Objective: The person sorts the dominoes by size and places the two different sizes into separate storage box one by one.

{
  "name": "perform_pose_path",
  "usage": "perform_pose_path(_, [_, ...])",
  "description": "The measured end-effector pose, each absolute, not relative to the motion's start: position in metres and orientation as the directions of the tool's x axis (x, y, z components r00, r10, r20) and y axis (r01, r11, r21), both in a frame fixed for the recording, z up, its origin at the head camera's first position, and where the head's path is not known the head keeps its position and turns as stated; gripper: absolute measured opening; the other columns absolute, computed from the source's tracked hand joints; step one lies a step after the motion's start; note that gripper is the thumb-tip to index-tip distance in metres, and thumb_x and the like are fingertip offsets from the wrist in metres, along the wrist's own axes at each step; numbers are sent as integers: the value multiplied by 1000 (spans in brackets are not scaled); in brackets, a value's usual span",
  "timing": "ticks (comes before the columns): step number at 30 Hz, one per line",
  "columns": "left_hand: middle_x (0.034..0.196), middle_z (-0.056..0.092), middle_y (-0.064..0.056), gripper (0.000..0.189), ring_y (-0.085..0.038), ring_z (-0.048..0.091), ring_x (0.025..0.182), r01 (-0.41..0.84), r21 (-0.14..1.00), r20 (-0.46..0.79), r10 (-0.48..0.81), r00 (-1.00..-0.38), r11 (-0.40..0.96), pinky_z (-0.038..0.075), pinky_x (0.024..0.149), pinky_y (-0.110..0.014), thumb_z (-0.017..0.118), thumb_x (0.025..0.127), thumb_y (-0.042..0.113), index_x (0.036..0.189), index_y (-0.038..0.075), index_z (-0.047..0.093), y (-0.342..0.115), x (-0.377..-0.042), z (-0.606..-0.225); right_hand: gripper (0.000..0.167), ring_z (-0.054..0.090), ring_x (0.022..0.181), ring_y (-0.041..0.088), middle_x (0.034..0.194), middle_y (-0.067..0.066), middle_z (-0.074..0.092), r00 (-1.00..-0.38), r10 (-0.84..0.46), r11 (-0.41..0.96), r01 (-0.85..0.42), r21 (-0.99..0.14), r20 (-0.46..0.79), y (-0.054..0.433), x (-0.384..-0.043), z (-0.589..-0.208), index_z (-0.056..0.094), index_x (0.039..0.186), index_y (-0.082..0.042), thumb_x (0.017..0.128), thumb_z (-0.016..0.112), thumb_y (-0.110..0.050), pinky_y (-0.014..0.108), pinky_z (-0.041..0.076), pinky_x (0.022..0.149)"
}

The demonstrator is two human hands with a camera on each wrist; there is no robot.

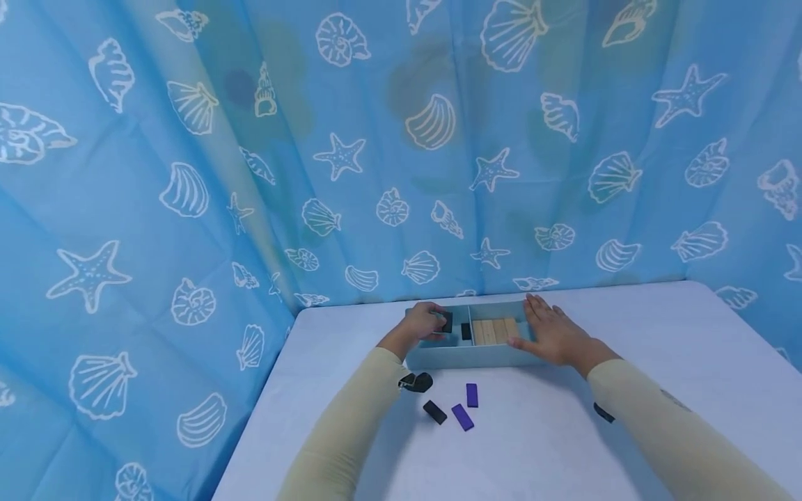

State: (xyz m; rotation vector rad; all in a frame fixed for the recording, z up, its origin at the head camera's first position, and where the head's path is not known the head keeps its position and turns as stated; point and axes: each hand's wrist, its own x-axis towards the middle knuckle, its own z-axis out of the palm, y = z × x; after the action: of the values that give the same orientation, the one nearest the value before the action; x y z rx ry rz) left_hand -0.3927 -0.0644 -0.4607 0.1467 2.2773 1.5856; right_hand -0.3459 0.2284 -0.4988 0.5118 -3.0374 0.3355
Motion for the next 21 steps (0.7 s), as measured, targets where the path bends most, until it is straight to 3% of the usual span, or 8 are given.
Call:
perform_pose_path(13, [95, 60, -8, 15, -21, 63, 81, -101, 825, -246, 192, -950, 556, 52, 82, -39, 59, 96, 7, 110, 2, 62, -52, -394, -475, 109, 4, 144, 44, 157, 29, 7, -950, -306, 928, -313, -202, 66, 228, -347, -502, 14, 149, 12, 89, 41, -74, 61, 6, 112])
perform_pose_path(21, [84, 56, -6, 2, -23, 57, 78, -83, 789, -232, 169, -958, 609, 50, 74, -38, 63, 94, 5, 94, 4, 62, -50, -405, -486, 108, 4, 144, 44, 157, 28, 7, -951, -303, 927, -310, -211, 62, 227, -346, -500, 13, 150, 12, 89, 42, -73, 61, 6, 112])
